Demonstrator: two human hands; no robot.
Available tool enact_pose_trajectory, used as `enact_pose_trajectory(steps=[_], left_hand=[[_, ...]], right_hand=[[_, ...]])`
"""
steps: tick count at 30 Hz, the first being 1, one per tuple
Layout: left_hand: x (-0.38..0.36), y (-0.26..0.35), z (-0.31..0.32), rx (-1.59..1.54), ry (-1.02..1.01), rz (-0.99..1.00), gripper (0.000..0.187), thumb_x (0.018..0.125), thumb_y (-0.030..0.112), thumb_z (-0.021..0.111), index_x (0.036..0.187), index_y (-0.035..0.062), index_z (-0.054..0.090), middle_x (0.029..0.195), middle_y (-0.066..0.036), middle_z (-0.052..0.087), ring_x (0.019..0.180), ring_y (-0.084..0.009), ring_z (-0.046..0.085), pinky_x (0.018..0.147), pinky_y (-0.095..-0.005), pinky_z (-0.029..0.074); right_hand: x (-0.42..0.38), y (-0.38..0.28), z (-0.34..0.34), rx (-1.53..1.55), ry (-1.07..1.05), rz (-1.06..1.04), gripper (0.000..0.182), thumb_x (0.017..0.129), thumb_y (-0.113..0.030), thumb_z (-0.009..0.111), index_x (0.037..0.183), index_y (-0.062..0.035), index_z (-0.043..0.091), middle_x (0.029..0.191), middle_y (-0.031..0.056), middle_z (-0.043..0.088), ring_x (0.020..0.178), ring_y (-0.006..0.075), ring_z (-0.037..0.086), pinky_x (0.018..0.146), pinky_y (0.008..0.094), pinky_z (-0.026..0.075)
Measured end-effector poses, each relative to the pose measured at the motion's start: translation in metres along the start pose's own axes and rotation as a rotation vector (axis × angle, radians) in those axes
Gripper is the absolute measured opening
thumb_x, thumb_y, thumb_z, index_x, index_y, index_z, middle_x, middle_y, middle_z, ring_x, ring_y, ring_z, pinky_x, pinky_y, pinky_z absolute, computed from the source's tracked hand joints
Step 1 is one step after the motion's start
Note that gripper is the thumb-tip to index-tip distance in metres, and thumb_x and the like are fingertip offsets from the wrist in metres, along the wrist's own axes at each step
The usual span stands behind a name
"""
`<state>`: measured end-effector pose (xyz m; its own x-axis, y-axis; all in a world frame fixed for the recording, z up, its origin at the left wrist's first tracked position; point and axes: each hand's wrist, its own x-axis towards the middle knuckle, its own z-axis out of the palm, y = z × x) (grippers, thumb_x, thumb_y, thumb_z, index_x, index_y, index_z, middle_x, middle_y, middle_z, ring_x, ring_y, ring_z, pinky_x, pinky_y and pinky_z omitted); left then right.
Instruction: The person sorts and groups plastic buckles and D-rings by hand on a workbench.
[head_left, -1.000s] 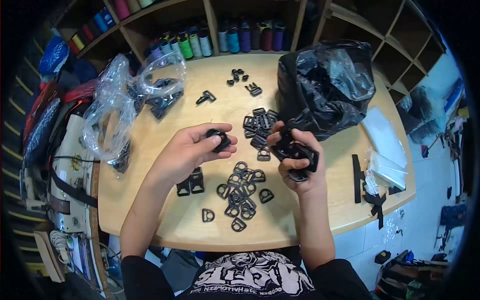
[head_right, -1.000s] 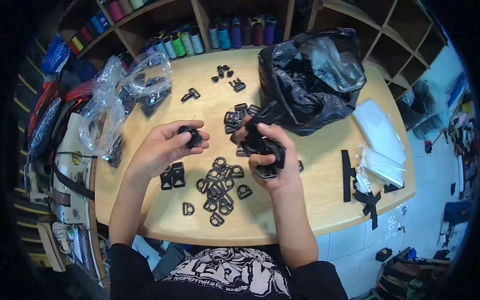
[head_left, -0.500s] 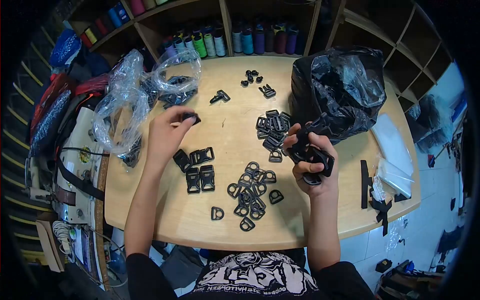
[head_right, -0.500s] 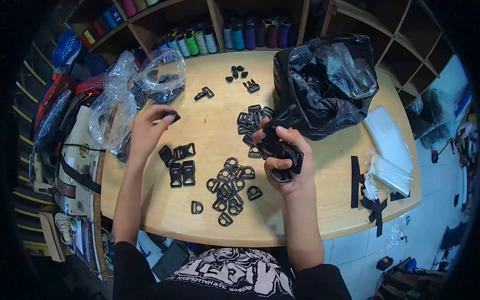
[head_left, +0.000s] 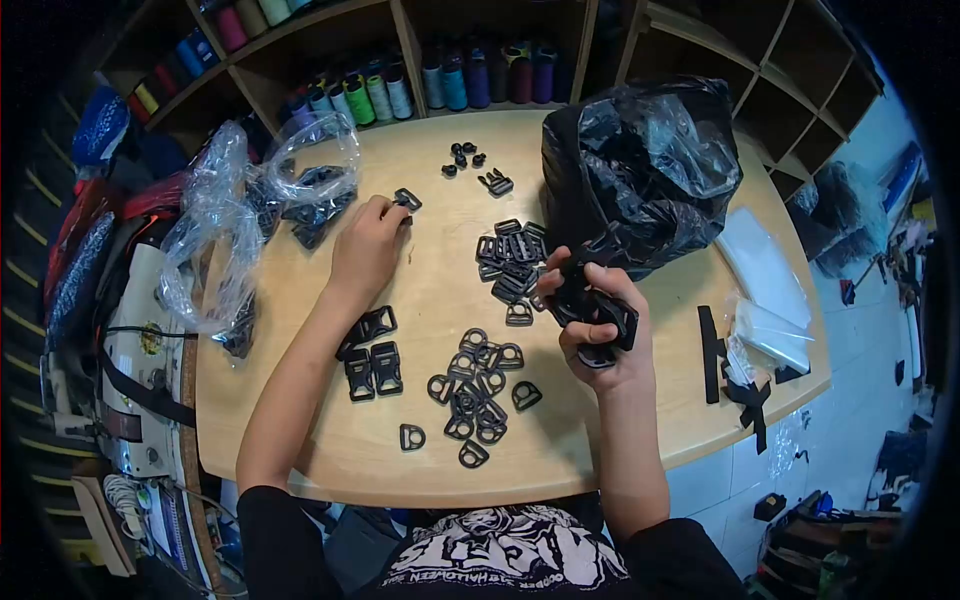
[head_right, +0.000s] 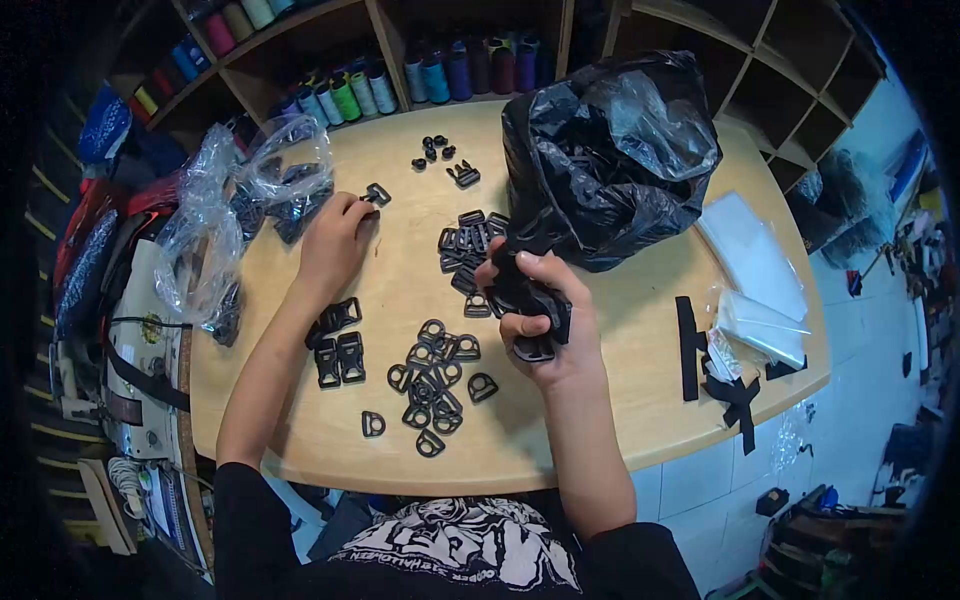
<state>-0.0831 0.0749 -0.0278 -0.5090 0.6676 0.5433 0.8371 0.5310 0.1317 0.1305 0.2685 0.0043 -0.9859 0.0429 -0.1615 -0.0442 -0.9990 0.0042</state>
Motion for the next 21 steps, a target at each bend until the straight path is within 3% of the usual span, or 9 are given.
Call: enact_pose_trajectory(steps=[7,15,19,21], left_hand=[[-0.021,-0.003,-0.001,-0.013,-0.074,-0.055,0.02,0.082,0.014,0.065,0.099,0.0034,0.062,0.095,-0.01,0.06,0.077,-0.0287,0.063,0.067,-0.0374,0.05],[-0.029,-0.01,-0.011,0.146,-0.135,-0.256,0.023,0.083,0.018,0.063,0.1,0.0027,0.063,0.096,-0.012,0.061,0.086,-0.0313,0.062,0.073,-0.0402,0.051],[-0.02,-0.011,-0.012,0.192,-0.023,-0.252,0.028,0.084,0.023,0.064,0.102,0.0016,0.062,0.098,-0.012,0.061,0.088,-0.0312,0.062,0.074,-0.04,0.051],[-0.006,-0.017,-0.004,0.126,0.079,-0.173,0.036,0.082,0.029,0.065,0.104,0.0002,0.062,0.101,-0.012,0.061,0.093,-0.0287,0.061,0.076,-0.04,0.051]], right_hand=[[-0.002,-0.005,-0.002,0.002,-0.012,-0.047,0.023,0.086,-0.003,0.054,0.106,0.0047,0.047,0.107,0.0107,0.054,0.098,0.0189,0.052,0.032,0.0147,0.046],[-0.003,-0.004,0.002,0.018,-0.013,-0.012,0.022,0.086,-0.004,0.054,0.106,0.0035,0.048,0.107,0.0106,0.054,0.098,0.0196,0.052,0.032,0.0145,0.045],[-0.001,-0.005,-0.001,0.084,-0.017,0.057,0.022,0.086,-0.003,0.053,0.107,-0.0021,0.049,0.107,0.0115,0.054,0.097,0.0208,0.052,0.032,0.0152,0.046],[-0.004,-0.002,0.001,0.041,0.032,-0.025,0.022,0.086,-0.002,0.053,0.108,-0.0038,0.049,0.107,0.0116,0.054,0.097,0.0212,0.053,0.033,0.0156,0.046]])
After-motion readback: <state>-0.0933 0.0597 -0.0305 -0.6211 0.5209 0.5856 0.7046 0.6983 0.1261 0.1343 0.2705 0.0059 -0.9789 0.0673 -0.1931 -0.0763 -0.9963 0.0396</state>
